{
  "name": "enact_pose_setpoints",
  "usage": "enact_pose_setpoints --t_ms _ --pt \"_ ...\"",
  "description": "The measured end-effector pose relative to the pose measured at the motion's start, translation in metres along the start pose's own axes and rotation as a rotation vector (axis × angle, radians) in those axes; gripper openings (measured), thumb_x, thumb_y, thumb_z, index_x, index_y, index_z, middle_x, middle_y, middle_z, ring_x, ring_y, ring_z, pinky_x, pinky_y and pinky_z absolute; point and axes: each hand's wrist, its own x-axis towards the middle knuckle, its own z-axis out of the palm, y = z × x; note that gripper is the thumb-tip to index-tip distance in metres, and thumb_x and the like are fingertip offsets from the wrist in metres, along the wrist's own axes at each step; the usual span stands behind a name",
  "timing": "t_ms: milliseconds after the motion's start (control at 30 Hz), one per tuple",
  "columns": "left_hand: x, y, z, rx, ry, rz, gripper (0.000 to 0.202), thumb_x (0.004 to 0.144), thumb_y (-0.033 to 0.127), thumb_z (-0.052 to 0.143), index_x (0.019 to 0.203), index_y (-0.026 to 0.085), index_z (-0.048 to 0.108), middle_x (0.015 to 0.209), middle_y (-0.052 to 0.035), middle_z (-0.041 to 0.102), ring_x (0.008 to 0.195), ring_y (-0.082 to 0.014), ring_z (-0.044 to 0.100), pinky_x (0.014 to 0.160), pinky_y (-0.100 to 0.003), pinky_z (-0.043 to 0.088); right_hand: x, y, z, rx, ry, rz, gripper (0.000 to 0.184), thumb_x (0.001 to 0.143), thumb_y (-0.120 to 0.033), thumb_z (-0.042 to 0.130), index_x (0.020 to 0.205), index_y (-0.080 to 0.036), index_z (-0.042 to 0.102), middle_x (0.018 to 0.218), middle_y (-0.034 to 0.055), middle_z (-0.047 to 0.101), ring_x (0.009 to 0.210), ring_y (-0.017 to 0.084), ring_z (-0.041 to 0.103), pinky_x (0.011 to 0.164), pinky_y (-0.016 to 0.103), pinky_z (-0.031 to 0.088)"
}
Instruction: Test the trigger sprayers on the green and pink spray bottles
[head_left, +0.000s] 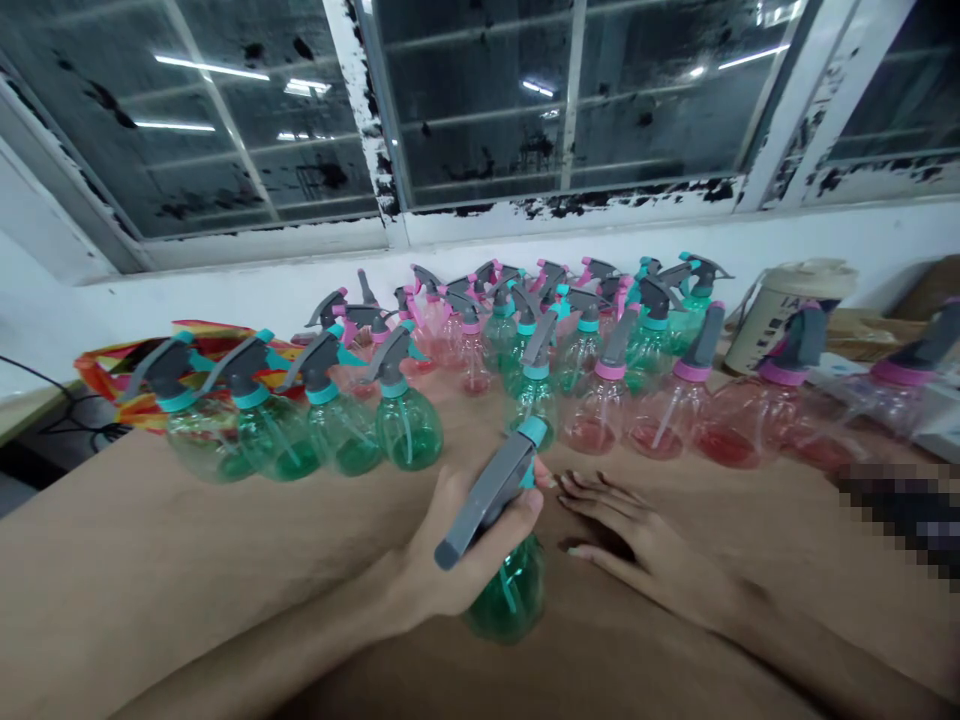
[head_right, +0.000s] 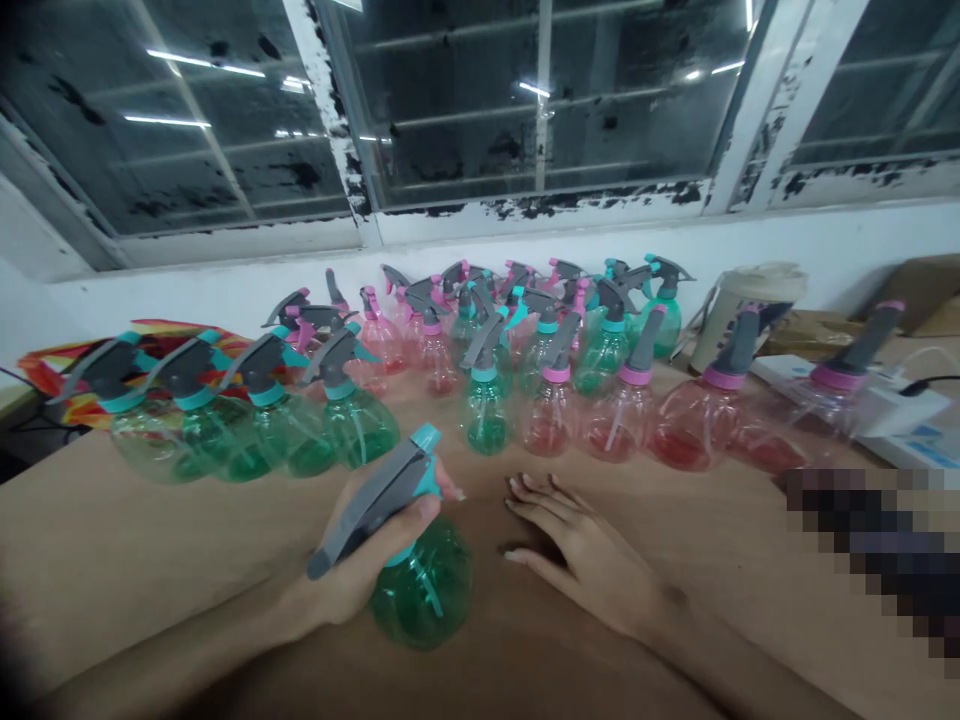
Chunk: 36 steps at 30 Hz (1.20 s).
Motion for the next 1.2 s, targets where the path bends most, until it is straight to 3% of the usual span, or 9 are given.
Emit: enact_pose_setpoints --t_ms 133,267,433,600,833,1200 --pt "0.0019 -0.0012 -0.0003 0.040 0.037 0.034 0.012 0.083 0.026 0.048 0.083 0.022 0.059 0.068 0.0009 0.061 0.057 -0.0139 0.056 0.057 -0.026 0.048 -0.0005 0.0024 0.0001 0.012 0.000 -0.009 0.052 0.088 -0.045 0.048 0.135 -0.025 0.041 0.139 0.0039 0.043 0.130 0.021 0.036 0.109 0.046 0.026" --pt "0.0034 -0.0025 0.0019 0.054 0.069 0.051 0.020 0.080 0.028 0.051 0.096 0.026 0.062 0.077 -0.0003 0.065 0.063 -0.0164 0.059 0.063 -0.030 0.051 -0.0014 0.0054 0.0005 0.036 -0.004 -0.013 0.052 0.088 -0.044 0.048 0.136 -0.026 0.038 0.141 0.0033 0.042 0.131 0.021 0.035 0.110 0.046 0.026" --pt "0.0024 -0.0063 0.0053 0.027 0.040 0.007 0.031 0.081 0.031 0.049 0.111 0.028 0.059 0.069 -0.0002 0.063 0.059 -0.0179 0.058 0.066 -0.034 0.053 -0.0012 0.0048 -0.0030 0.047 -0.025 -0.012 0.052 0.089 -0.044 0.047 0.137 -0.028 0.036 0.141 0.0033 0.041 0.131 0.021 0.034 0.110 0.048 0.025" --pt "0.0019 -0.0073 0.0060 -0.013 0.042 0.013 0.033 0.081 0.028 0.050 0.113 0.028 0.059 0.083 -0.0028 0.065 0.075 -0.0193 0.063 0.074 -0.034 0.054 -0.0015 0.0033 -0.0054 0.045 -0.031 0.000 0.053 0.089 -0.044 0.046 0.138 -0.028 0.035 0.142 0.0028 0.039 0.131 0.021 0.033 0.110 0.046 0.025" --pt "-0.0011 -0.0084 0.0050 -0.005 0.001 -0.011 0.035 0.084 0.028 0.049 0.118 0.025 0.055 0.071 0.0002 0.060 0.060 -0.0153 0.059 0.070 -0.032 0.054 -0.0023 0.0060 -0.0023 0.046 -0.014 -0.008 0.053 0.089 -0.043 0.048 0.137 -0.028 0.035 0.142 0.0016 0.039 0.131 0.021 0.033 0.109 0.046 0.027" --pt "0.0001 -0.0056 -0.0005 0.016 -0.038 -0.005 0.017 0.086 0.031 0.046 0.093 0.022 0.059 0.077 -0.0021 0.065 0.070 -0.0174 0.062 0.063 -0.030 0.051 -0.0027 0.0065 -0.0026 0.052 -0.012 -0.016 0.053 0.088 -0.043 0.048 0.138 -0.029 0.035 0.142 0.0019 0.039 0.131 0.022 0.034 0.109 0.048 0.026"
